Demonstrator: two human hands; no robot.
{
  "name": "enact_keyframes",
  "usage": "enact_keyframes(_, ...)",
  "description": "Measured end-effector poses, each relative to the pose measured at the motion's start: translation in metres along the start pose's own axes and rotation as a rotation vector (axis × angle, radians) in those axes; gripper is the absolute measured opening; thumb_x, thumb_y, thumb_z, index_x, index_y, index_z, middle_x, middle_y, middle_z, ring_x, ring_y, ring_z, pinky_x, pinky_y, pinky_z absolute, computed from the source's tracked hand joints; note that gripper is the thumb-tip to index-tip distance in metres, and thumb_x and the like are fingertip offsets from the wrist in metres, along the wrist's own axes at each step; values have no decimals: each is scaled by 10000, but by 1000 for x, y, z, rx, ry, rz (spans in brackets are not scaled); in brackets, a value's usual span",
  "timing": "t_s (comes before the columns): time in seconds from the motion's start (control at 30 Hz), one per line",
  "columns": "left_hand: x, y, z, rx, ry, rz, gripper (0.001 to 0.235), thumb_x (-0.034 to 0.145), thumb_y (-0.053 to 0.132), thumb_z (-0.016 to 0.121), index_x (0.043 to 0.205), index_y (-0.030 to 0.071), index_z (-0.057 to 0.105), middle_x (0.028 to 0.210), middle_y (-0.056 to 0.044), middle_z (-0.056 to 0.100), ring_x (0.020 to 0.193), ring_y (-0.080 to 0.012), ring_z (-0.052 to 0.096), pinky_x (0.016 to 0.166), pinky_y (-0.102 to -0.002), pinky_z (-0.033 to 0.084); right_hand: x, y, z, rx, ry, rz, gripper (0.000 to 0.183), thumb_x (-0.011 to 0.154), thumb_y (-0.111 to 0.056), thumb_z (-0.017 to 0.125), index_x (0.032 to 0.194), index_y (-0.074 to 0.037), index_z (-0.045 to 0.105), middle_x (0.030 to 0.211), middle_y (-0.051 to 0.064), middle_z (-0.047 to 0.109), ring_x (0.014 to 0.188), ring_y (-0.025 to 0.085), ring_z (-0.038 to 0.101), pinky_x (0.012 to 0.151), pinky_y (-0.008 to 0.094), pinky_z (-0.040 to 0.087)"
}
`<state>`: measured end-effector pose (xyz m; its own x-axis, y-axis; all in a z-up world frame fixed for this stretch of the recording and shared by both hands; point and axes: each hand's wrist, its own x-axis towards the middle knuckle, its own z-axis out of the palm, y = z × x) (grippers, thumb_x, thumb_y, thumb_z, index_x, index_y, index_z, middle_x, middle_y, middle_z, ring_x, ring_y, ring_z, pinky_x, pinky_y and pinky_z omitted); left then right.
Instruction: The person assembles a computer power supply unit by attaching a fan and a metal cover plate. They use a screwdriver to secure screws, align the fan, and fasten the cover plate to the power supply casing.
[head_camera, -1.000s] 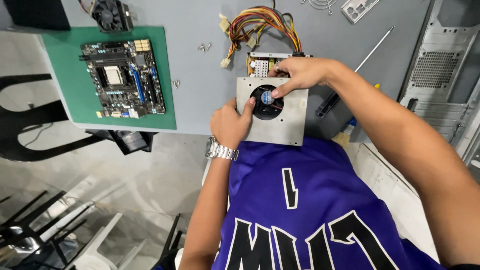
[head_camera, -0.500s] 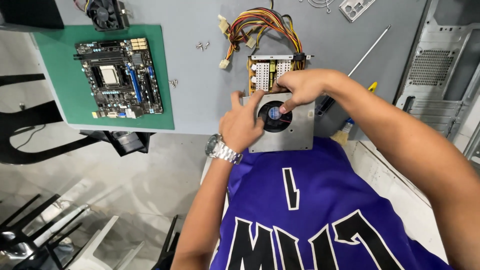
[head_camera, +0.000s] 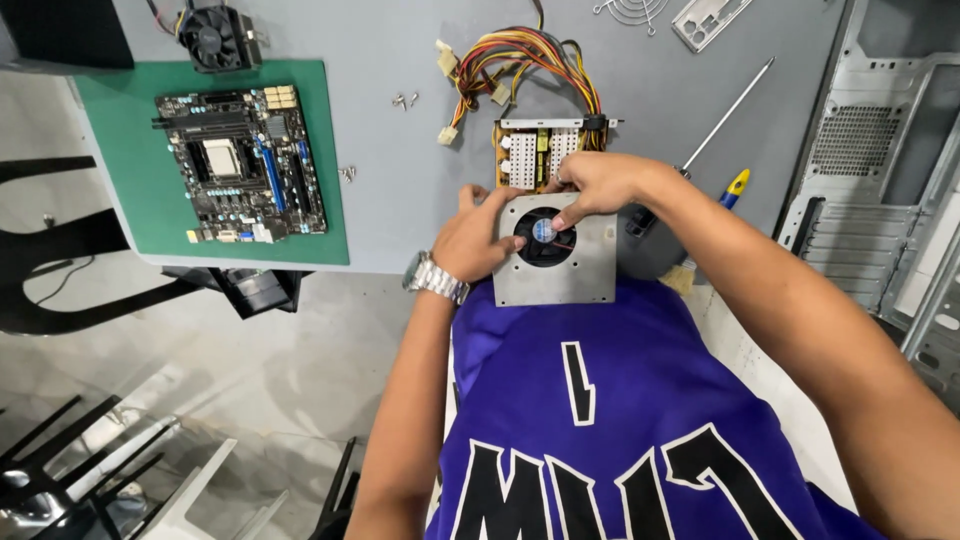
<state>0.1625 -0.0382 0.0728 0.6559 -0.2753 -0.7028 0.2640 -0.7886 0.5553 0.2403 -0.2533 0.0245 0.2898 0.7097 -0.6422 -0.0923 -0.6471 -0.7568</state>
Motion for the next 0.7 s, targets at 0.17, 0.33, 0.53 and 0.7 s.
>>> enact_keyframes(0.17, 3, -7, -5, -84, 1, 48, 549, 807, 270, 763, 1298, 285, 517, 1259, -220, 396, 1081, -566, 551, 946, -566, 462, -11, -7, 2, 11, 51, 25, 542, 673, -391, 843, 1072, -44, 724, 753, 127, 669, 685, 274, 604, 634, 380, 464)
enact_keyframes(0.33, 11, -18, -5, -144, 50, 103, 504, 736, 301, 832, 1196, 235, 638, 1277, -222, 387, 1143, -554, 515, 981, -549, 440, -15, -4, 8, 18, 105, 14, 609, 675, -385, 839, 1214, -158, 668, 846, 97, 685, 806, 284, 640, 719, 405, 491)
enact_keyframes(0.53, 22, -37, 5, -406, 118, 339, 457, 665, 276, 893, 1091, 238, 731, 1249, -103, 534, 1215, -402, 511, 1073, -411, 307, -15, -2, 13, 28, 138, 5, 472, 714, -368, 798, 1122, -144, 716, 1022, 137, 720, 982, 359, 655, 842, 472, 513)
enact_keyframes(0.7, 12, -24, 7, -530, 108, 382, 436, 783, 204, 829, 1195, 207, 686, 1186, -96, 656, 1124, -300, 560, 1023, -410, 367, -15, -12, 16, -94, 154, 81, 340, 792, -373, 725, 1069, -176, 735, 884, 85, 735, 842, 313, 675, 729, 437, 510)
